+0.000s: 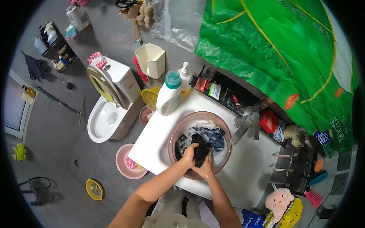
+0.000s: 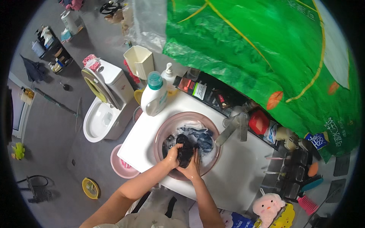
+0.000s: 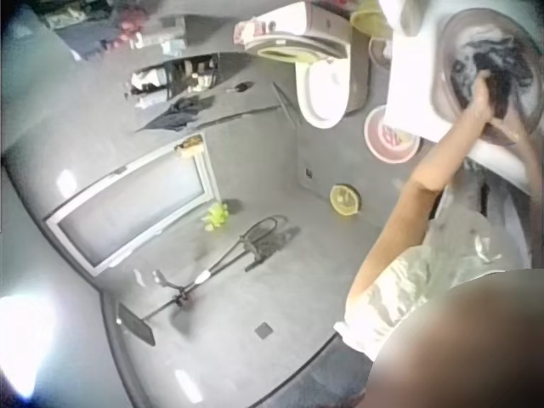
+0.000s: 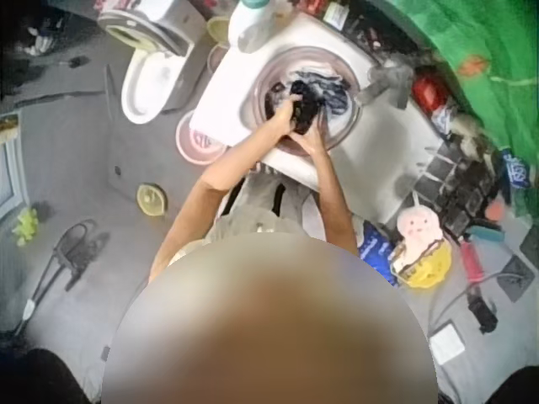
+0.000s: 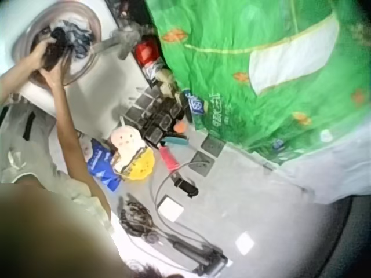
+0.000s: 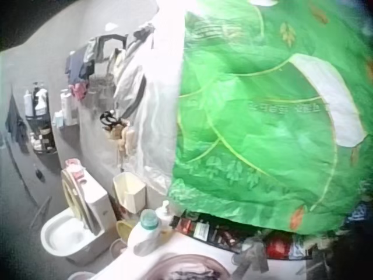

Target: The person is washing a blue garment by hand in a basin filled with soapy water, repeatedly scrubbing the fabric and lifting it to wring out excess water.

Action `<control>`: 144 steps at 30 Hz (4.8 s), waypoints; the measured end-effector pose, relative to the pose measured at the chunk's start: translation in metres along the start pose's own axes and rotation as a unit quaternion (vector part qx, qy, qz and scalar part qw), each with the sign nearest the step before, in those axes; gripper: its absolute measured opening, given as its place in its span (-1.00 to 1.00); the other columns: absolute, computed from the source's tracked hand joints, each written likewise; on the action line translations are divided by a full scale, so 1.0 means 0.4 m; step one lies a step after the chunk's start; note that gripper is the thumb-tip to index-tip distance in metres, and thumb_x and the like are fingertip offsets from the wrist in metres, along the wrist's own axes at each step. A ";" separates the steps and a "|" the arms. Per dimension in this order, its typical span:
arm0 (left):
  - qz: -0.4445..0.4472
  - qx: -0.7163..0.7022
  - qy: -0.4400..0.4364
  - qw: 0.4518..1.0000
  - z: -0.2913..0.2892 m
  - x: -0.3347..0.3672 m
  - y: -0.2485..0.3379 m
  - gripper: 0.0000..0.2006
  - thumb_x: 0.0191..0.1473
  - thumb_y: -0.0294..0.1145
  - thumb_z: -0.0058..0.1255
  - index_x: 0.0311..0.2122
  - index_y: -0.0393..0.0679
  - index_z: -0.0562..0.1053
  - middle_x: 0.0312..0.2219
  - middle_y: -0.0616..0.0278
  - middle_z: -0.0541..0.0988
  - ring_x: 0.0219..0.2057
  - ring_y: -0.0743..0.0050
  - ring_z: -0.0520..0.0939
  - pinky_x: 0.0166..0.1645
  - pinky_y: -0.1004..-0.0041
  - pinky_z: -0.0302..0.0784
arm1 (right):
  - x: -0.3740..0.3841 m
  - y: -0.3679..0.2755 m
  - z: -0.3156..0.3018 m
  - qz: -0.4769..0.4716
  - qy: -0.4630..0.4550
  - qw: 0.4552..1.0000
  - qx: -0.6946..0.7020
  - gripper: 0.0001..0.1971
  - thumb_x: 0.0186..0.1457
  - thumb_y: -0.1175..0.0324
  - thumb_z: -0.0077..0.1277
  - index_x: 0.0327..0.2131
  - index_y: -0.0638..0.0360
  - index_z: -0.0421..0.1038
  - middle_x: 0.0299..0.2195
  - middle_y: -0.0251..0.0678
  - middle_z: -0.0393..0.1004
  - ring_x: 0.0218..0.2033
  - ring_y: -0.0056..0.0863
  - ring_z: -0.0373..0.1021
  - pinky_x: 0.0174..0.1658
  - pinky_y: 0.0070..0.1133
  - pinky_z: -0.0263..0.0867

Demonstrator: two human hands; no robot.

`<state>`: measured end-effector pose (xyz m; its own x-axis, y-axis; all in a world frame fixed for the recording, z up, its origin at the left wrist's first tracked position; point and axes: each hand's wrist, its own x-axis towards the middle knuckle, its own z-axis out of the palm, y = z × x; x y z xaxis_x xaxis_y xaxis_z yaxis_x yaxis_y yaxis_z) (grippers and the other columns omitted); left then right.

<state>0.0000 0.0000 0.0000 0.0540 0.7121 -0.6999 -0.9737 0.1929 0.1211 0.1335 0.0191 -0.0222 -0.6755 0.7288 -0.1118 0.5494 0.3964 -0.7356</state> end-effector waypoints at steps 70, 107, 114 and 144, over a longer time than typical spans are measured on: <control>0.013 0.222 -0.089 0.971 0.018 -0.021 -0.008 -0.71 -0.19 -0.33 0.02 -0.34 -0.31 0.41 -0.51 0.17 0.48 -0.47 0.37 0.51 -0.34 0.45 0.43 | -0.009 -0.010 -0.069 0.296 -0.339 0.525 0.722 -0.84 -0.14 0.34 -0.07 -0.65 0.16 0.26 -0.73 -0.41 0.19 -0.70 -0.62 0.11 -0.61 -0.69 0.00; 0.281 0.651 0.188 0.679 0.013 -0.079 -0.128 -0.53 -0.27 -0.26 -0.02 -0.12 -0.11 0.34 -0.34 -0.06 0.46 -0.32 -0.06 0.49 -0.23 0.19 0.39 | 0.140 -0.034 -0.043 0.177 0.083 0.895 0.401 -0.67 -0.06 0.28 0.05 -0.74 0.24 0.29 -0.73 -0.58 0.19 -0.67 -0.77 0.07 -0.58 -0.70 0.00; 0.330 0.666 0.202 0.638 0.010 -0.093 -0.133 -0.48 -0.29 -0.27 -0.02 -0.06 0.00 0.32 -0.36 0.02 0.45 -0.38 -0.03 0.50 -0.31 0.19 0.42 | 0.135 -0.044 -0.047 0.200 0.111 0.908 0.351 -0.69 -0.05 0.27 0.02 -0.70 0.31 0.37 -0.72 -0.49 0.30 -0.67 -0.72 0.16 -0.57 -0.67 0.08; 0.388 0.272 0.497 0.727 -1.287 -0.564 0.176 -0.32 -0.28 -0.22 0.17 0.02 -0.22 0.24 -0.05 -0.10 0.30 -0.01 0.10 0.32 0.06 0.36 0.20 | -0.195 -0.601 0.955 0.102 -0.379 0.902 0.178 -0.61 0.00 0.36 -0.12 -0.06 0.29 0.19 -0.14 -0.16 0.31 -0.15 -0.49 0.29 -0.12 -0.64 0.20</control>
<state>-0.1945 -0.4944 -0.1959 -0.9151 -0.0386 -0.4013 -0.3786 0.4245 0.8225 -0.1336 -0.3461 -0.0918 -0.7939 0.1223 -0.5956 0.5995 -0.0052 -0.8003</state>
